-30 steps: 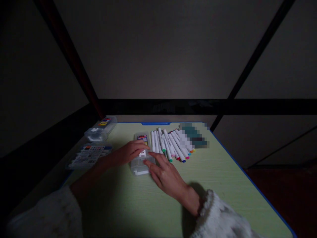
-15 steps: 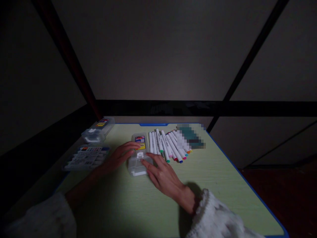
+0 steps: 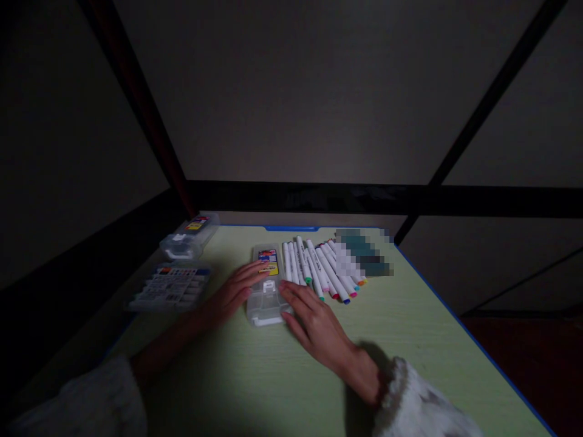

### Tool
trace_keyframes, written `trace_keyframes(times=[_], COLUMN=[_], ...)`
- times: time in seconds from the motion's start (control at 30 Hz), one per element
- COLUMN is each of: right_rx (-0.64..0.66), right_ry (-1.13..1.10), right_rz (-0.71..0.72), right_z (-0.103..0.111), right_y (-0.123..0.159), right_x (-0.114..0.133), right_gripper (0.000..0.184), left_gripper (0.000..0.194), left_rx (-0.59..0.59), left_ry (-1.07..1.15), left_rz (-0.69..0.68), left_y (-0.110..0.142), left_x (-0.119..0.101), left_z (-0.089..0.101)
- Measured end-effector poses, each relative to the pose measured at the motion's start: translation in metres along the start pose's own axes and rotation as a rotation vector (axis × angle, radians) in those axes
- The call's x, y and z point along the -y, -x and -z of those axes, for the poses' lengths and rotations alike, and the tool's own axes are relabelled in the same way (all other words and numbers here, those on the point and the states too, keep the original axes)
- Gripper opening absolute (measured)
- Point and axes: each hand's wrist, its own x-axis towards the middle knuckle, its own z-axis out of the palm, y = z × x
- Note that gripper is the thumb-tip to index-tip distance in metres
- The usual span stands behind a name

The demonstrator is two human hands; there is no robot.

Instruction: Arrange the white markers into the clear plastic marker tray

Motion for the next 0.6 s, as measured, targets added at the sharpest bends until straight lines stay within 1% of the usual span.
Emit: trace_keyframes(times=[0.2,0.33,0.6], right_rx=[-0.020,-0.044,-0.075], right_ry=[0.015,0.027,0.025], right_rz=[-0.016,-0.001,0.014], right_z=[0.0001,0.0012,0.0000], right_y=[0.0004,0.0006,0.0004], right_x=[0.0010,0.0015,0.0005], right_gripper=[0.039,0.038,0.034], left_gripper=[0.043,0.043,0.044], left_rx=[0.024,0.012,-0.001], left_ry=[-0.032,-0.038,-0.068], left_rz=[-0.004,0.008,-0.012], left_y=[-0.0012,-0.0007,-0.0005], left_x=[-0.0005,0.0004,0.0008], left_z=[0.0025,0.0016,0.0006])
